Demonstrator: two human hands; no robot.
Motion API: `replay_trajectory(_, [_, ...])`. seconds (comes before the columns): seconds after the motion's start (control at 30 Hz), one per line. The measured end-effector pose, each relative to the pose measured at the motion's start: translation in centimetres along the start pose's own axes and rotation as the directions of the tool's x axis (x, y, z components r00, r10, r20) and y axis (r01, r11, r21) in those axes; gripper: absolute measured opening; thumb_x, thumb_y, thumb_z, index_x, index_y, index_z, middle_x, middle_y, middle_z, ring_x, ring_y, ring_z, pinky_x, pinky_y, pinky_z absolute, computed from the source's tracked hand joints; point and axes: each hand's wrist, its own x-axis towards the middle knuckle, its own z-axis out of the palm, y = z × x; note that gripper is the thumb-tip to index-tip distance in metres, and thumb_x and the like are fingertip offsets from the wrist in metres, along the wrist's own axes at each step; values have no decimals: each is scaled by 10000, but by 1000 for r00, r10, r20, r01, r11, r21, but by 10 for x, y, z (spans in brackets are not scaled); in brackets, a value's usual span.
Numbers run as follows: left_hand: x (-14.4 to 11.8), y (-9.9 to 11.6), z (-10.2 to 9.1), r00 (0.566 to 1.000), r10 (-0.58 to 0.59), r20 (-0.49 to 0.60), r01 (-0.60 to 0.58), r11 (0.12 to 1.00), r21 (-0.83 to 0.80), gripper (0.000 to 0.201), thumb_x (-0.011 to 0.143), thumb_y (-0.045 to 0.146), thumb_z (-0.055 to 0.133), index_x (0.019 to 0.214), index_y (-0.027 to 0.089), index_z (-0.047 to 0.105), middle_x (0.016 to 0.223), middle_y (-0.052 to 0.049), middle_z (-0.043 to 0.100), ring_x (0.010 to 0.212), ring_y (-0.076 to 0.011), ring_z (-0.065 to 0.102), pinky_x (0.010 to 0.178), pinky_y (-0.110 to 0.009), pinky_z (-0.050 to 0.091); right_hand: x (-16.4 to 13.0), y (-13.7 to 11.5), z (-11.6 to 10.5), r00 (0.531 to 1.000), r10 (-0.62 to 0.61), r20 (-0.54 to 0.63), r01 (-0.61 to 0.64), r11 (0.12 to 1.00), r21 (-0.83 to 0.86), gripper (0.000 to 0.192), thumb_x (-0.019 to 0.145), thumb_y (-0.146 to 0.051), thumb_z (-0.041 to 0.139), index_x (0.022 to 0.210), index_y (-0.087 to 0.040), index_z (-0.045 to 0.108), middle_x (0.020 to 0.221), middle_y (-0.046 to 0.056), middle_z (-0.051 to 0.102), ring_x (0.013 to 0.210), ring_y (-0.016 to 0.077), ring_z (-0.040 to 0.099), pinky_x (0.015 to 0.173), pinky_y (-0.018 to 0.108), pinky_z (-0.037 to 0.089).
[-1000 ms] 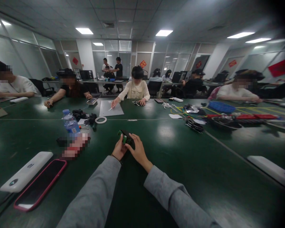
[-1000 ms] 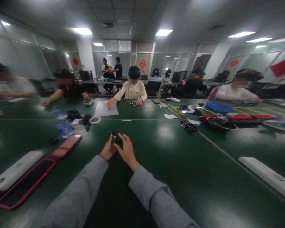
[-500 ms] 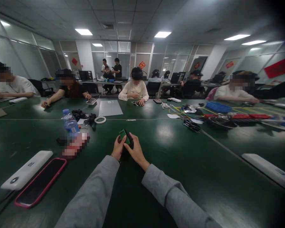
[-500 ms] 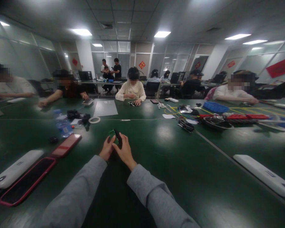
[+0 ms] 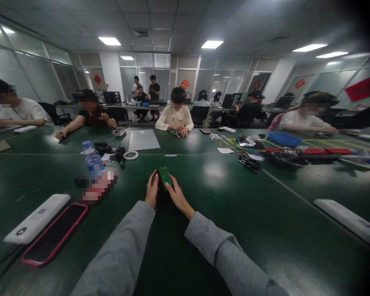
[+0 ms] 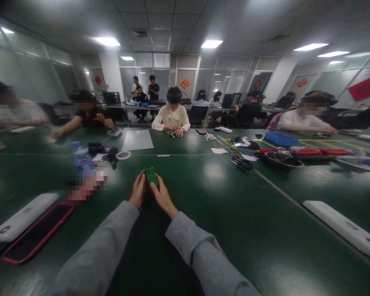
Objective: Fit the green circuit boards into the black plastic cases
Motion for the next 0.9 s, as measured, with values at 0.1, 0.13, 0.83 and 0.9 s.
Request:
replay_trajectory(0.1, [-1,-1,-1,999,22,-27,-21,998,52,548,751,368,667,1255,236,497,1148,-81,628,1007,-181,616,874,-294,485,1,5,-1,997,76,2,-76,996,39,470,915,-468,351,1324,-240,392,1274,53,522,1161,163,508,988,345,412])
replay_trajectory(0.13, [-1,-1,-2,999,20,-27,-18,997,73,571,743,359,677,1267,236,486,1115,-85,641,978,-185,627,864,-303,490,1,7,-1,994,106,4,-106,993,50,463,912,-482,349,1304,-242,412,1238,51,546,1130,163,529,969,341,425])
replay_trajectory(0.83, [-2,-1,-8,999,-32,7,30,968,251,656,718,470,666,1291,214,473,1160,-119,605,985,-208,608,833,-317,499,4,15,0,981,163,-102,-170,984,-59,427,835,-534,477,1041,-175,583,988,61,630,895,172,590,806,298,457])
replay_trajectory(0.9, [-1,-2,-8,1000,-21,10,17,963,270,637,725,480,655,1272,200,485,1153,-123,608,993,-208,603,841,-315,491,4,14,0,976,183,-114,-195,975,-104,433,826,-555,477,997,-174,591,894,49,640,804,166,594,732,285,457])
